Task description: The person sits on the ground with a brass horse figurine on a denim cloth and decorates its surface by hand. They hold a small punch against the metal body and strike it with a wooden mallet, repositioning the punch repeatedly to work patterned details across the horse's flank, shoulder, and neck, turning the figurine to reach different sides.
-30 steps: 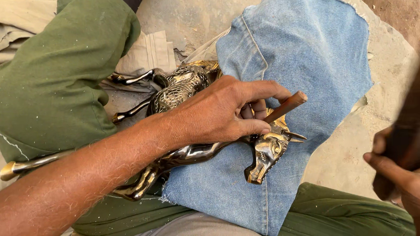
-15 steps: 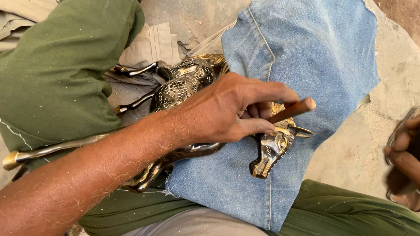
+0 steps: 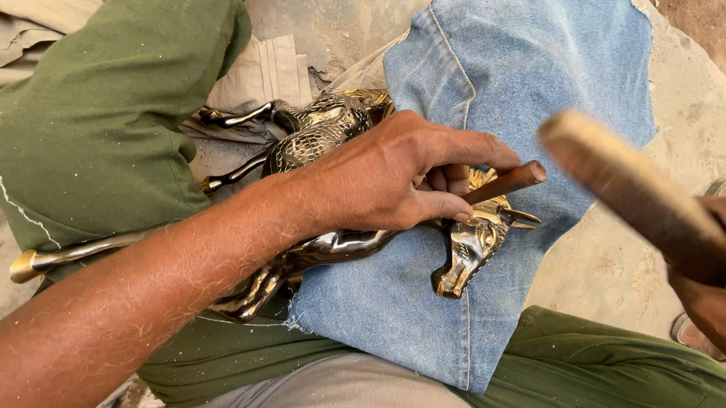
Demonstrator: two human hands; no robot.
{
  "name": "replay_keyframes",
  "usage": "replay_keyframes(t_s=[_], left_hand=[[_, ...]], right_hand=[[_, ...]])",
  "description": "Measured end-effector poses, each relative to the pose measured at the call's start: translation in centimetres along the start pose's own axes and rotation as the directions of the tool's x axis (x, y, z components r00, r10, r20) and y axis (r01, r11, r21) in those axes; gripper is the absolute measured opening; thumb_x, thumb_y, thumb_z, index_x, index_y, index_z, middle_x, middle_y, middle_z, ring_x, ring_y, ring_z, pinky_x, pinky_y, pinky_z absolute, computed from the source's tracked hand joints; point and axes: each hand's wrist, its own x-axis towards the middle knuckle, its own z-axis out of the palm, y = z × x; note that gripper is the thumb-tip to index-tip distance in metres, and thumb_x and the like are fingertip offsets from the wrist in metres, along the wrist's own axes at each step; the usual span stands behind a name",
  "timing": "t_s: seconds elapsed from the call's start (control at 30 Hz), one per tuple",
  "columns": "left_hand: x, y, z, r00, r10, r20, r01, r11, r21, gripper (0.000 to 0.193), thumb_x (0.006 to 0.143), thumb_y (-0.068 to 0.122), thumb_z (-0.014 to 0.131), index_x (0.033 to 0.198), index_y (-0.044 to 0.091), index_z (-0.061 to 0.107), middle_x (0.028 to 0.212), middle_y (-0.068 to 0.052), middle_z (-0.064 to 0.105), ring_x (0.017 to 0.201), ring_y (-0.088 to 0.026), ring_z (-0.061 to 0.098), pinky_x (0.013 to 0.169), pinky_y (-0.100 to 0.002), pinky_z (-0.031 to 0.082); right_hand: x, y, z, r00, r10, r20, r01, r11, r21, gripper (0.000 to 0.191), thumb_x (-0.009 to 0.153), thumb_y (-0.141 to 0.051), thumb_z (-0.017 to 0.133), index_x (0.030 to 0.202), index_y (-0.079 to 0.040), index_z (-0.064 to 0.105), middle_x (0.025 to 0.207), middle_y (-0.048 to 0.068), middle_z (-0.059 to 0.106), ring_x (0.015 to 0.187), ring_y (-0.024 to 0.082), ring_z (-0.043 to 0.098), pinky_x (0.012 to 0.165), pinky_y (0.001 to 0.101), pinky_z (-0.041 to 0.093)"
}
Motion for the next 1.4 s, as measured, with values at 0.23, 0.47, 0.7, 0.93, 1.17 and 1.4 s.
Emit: replay_keyframes(t_s=[0.23,0.47,0.7,0.93,1.17,1.4], left_hand=[[0.1,-0.2,0.1,0.999,-0.028,-0.023,0.029,0.999,0.019,0.058,0.084,0.016,0.084,0.138,0.015,0.062,0.076,0.001,0.073,0.066,-0.011,0.071,0.062,-0.031,0.056],[0.5,0.3,-0.2,0.996,-0.088,0.023,0.087,0.996,0.037,0.060,0.081,0.018,0.085,0.137,0.017,0.062,0.073,0.001,0.074,0.064,-0.010,0.073,0.061,-0.030,0.055],[0.5,0.5,-0.5,0.997,-0.078,0.025,0.078,0.997,0.009,0.061,0.081,0.016,0.086,0.138,0.015,0.062,0.072,-0.001,0.075,0.062,-0.012,0.071,0.060,-0.032,0.054],[0.4,0.7,-0.4,0.989,-0.144,0.026,0.143,0.989,0.049,0.061,0.080,0.016,0.084,0.137,0.016,0.063,0.071,-0.003,0.073,0.061,-0.014,0.071,0.059,-0.033,0.055],[0.5,0.8,-0.7,0.994,-0.100,0.031,0.099,0.994,0.049,0.061,0.081,0.017,0.085,0.137,0.014,0.062,0.073,-0.003,0.073,0.063,-0.014,0.071,0.059,-0.034,0.053],[0.2,1.0,-0.6,0.985,-0.174,0.014,0.172,0.982,0.080,0.057,0.081,0.017,0.084,0.135,0.016,0.064,0.069,-0.001,0.071,0.060,-0.014,0.069,0.058,-0.034,0.053]], right_hand=[[-0.5,0.3,0.0,1.000,-0.024,-0.015,0.023,0.999,-0.033,0.027,0.087,0.005,0.072,0.112,-0.001,0.064,0.088,0.010,0.067,0.078,0.017,0.066,0.067,0.0311,0.055],[0.3,0.1,0.4,0.999,-0.038,-0.015,0.039,0.997,0.067,0.026,0.088,0.006,0.077,0.109,-0.001,0.064,0.092,0.010,0.069,0.084,0.014,0.067,0.076,0.0293,0.056],[0.4,-2.7,0.7,0.998,-0.057,0.038,0.052,0.991,0.122,0.025,0.086,0.009,0.076,0.105,-0.001,0.063,0.090,0.008,0.066,0.085,0.013,0.066,0.080,0.0304,0.057],[0.1,-3.4,1.0,0.999,-0.033,0.022,0.027,0.969,0.245,0.027,0.085,0.009,0.075,0.107,-0.001,0.063,0.094,0.005,0.068,0.089,0.011,0.067,0.081,0.0277,0.056],[0.6,-0.6,0.9,1.000,-0.026,0.012,0.023,0.974,0.226,0.025,0.082,0.011,0.076,0.099,-0.001,0.062,0.089,0.005,0.068,0.082,0.011,0.066,0.081,0.0289,0.056],[0.5,-1.6,0.5,0.996,-0.028,0.083,0.033,0.998,-0.054,0.026,0.082,0.012,0.080,0.098,-0.002,0.065,0.079,0.010,0.062,0.068,0.018,0.064,0.068,0.0322,0.054]])
